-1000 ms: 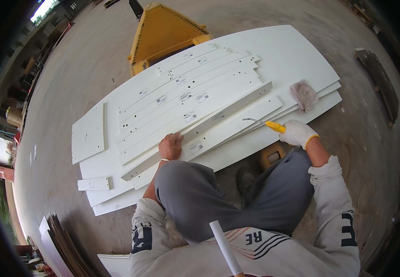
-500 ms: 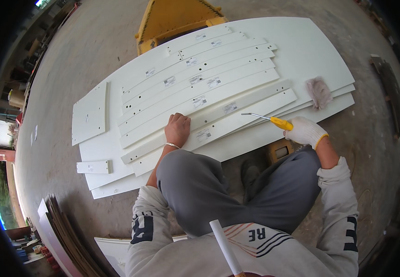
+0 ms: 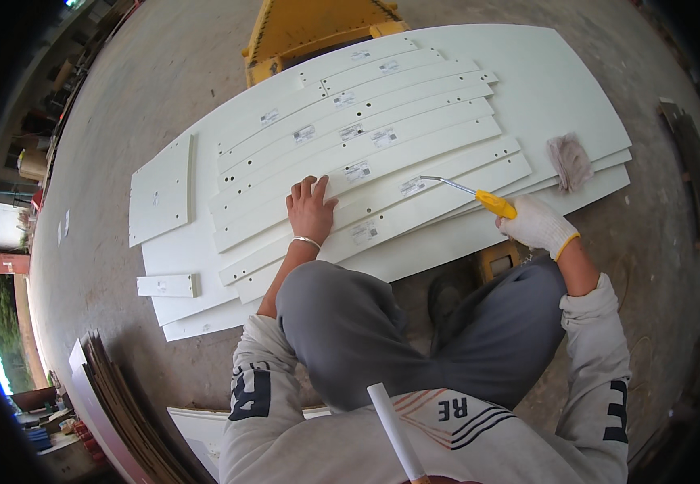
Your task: The person wipes white panels with a cloth, uses a blue scraper to remove residue, and applies liquid from a bottle. They also use a yellow screwdriver to pry off small strips from the panels and continue wiping the surfaces.
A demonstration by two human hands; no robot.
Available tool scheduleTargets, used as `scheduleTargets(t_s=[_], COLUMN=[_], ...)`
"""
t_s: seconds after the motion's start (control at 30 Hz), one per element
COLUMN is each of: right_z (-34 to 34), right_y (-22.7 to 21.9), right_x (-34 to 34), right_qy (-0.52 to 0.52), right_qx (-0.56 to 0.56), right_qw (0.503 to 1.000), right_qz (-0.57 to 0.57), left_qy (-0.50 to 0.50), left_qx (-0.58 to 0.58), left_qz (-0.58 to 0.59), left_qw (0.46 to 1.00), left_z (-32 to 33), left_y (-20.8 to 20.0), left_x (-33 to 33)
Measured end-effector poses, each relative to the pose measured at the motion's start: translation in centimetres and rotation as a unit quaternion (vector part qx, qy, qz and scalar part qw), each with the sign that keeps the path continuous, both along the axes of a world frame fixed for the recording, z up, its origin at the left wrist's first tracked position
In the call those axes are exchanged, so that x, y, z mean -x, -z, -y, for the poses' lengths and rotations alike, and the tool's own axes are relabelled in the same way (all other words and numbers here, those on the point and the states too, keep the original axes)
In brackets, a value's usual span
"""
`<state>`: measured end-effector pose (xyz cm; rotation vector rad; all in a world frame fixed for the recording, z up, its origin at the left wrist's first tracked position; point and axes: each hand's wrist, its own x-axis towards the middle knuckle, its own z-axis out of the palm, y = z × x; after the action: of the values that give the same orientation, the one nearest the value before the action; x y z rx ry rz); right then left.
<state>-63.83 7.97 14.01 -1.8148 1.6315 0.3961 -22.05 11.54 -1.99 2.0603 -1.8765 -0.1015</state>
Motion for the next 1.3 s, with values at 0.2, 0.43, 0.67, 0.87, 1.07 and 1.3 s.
scheduleTargets(t_s=[0.2, 0.43, 0.67, 0.87, 1.07, 1.3], right_z=[-0.3, 0.1, -0.4, -0.5, -0.6, -0.4], right_y=[-0.6, 0.1, -0.1, -1.5, -1.8, -1.6], right_x=[-0.2, -0.1, -0.2, -0.7, -0.3, 0.0], right_qy=[-0.004, -0.024, -0.019, -0.005, 0.021, 0.001], right_qx=[0.019, -0.002, 0.021, -0.006, -0.032, -0.015], right_qw=[0.999, 1.0, 1.0, 1.0, 0.999, 1.0], right_qz=[0.031, -0.014, 0.008, -0.003, 0.0, 0.014], left_qy=[0.033, 0.046, 0.225, 0.146, 0.041, 0.168], left_qx=[-0.027, -0.104, -0.223, -0.098, -0.094, 0.053], left_qz=[0.076, 0.029, 0.124, -0.035, -0.043, -0.038], left_qw=[0.996, 0.993, 0.94, 0.984, 0.994, 0.984], left_z=[0.1, 1.0, 4.7, 4.6, 4.7, 1.5], left_y=[2.1, -0.2, -3.5, -2.6, -2.1, -0.1], left_x=[-1.5, -0.7, -2.6, -3.9, -0.7, -1.6])
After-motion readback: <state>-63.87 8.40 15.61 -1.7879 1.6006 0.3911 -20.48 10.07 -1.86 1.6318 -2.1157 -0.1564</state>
